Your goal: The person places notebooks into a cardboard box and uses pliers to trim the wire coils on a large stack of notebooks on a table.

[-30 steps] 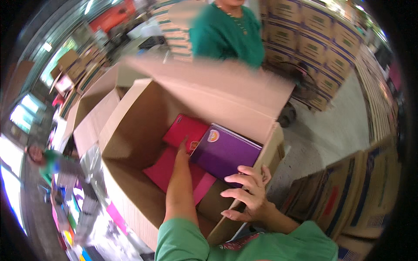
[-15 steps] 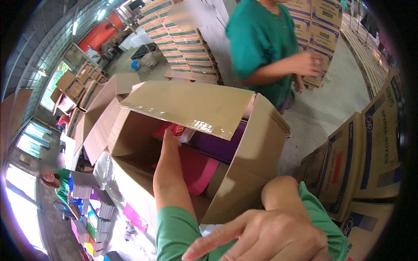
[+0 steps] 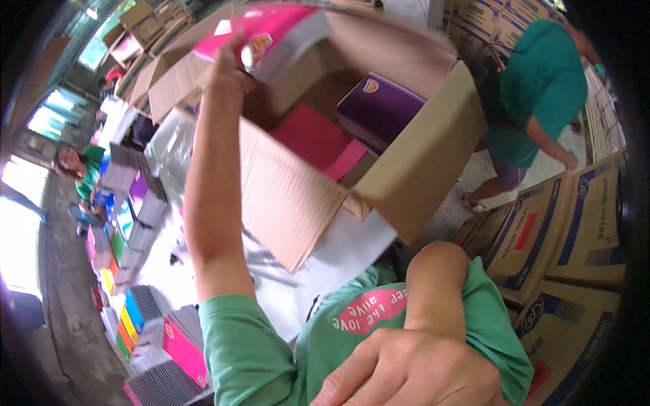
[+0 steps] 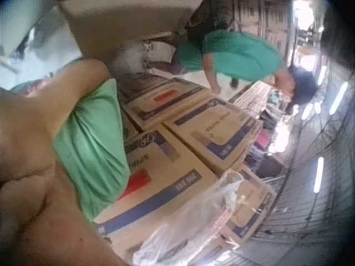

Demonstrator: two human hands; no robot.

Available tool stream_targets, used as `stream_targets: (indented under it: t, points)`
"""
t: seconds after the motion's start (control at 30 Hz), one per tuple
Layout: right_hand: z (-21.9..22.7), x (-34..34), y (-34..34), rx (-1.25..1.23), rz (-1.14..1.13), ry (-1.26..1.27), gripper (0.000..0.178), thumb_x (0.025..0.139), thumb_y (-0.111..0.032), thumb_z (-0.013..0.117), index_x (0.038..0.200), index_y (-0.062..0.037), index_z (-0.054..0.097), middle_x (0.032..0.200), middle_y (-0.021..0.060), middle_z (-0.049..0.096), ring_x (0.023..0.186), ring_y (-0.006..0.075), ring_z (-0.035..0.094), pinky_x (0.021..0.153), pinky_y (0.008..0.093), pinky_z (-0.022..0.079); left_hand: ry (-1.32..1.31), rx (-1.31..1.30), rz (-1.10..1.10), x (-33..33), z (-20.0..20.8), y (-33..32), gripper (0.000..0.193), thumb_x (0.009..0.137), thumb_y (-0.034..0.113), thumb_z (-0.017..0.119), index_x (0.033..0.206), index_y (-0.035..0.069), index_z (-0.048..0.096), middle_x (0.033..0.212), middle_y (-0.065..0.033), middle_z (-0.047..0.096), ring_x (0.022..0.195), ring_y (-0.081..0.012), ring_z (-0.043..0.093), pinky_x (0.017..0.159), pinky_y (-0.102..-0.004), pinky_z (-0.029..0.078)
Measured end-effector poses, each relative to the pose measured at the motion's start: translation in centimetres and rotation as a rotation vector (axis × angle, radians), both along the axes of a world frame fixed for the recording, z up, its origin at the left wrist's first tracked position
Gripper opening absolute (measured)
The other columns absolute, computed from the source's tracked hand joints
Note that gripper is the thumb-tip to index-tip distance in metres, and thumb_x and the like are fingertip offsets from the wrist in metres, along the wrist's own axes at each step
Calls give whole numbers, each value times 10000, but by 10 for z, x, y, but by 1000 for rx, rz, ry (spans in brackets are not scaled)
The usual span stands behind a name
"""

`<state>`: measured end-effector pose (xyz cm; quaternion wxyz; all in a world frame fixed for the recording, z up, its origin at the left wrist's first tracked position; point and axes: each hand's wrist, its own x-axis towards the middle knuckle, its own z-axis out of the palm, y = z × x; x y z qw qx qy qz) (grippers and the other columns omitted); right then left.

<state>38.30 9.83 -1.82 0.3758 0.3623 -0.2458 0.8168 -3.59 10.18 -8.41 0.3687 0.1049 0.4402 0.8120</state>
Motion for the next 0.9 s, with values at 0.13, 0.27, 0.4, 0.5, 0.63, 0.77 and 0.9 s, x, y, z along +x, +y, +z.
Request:
stream_targets:
  t: [0.13, 0.27, 0.4, 0.5, 0.63, 0.77, 0.9]
  points:
    - [-10, -13, 18, 585, 252, 175, 554, 912, -438, 428, 845, 88, 589, 779, 251, 613, 641, 319, 608, 573, 395, 486, 632, 406, -270, 58, 75, -81, 398, 849, 297, 627, 1134, 28, 562, 994, -110, 627, 893, -206, 618, 751, -324, 525]
    - [-10, -41, 8, 951, -405, -95, 427, 906, -304, 386, 1067, 73, 505, 1134, 275, 483, 1045, 371, 495, 905, 483, 385, 635, 239, 326, 182, 114, -197, 270, 906, 278, 556, 1065, 60, 575, 915, -74, 620, 841, -147, 616, 664, -265, 539]
    - [-15, -99, -81, 416, 178, -502, 490, 922, -263, 399, 1320, 22, 401, 1379, 205, 385, 1277, 335, 376, 1054, 464, 283, 503, 15, 642, 267, 70, -329, 341, 861, 300, 589, 1042, 12, 564, 959, -126, 642, 807, -207, 653, 728, -332, 560]
    - [-74, -140, -120, 756, 682, -327, 527, 912, -324, 472, 1324, -3, 401, 1356, 181, 418, 1251, 300, 409, 1045, 438, 310, 299, -101, 901, 327, 53, -387, 346, 809, 219, 666, 1046, -13, 566, 929, -135, 661, 745, -199, 678, 662, -301, 586]
    - [-94, -122, -242, 1129, 139, -540, 718, 879, -497, 507, 1348, 22, 343, 1339, 179, 428, 1225, 247, 439, 996, 386, 391, 77, 107, 768, 384, 33, -474, 336, 814, 222, 675, 1061, 15, 581, 946, -96, 657, 765, -177, 662, 682, -289, 573]
    - [-89, -119, -321, 817, 1135, -771, 833, 866, -464, 549, 1416, 8, 138, 1279, 163, 460, 1042, 237, 572, 859, 355, 501, -1, -178, 924, 430, 25, -530, 356, 814, 212, 675, 1088, 9, 573, 947, -101, 655, 775, -169, 662, 694, -290, 572]
    - [-95, -85, -371, 941, 986, -895, 568, 884, -186, 530, 1360, -4, 282, 1058, 105, 575, 897, 158, 615, 765, 273, 536, -185, -399, 882, 449, 4, -560, 460, 781, 284, 712, 1106, -9, 566, 956, -98, 653, 782, -174, 663, 695, -291, 568]
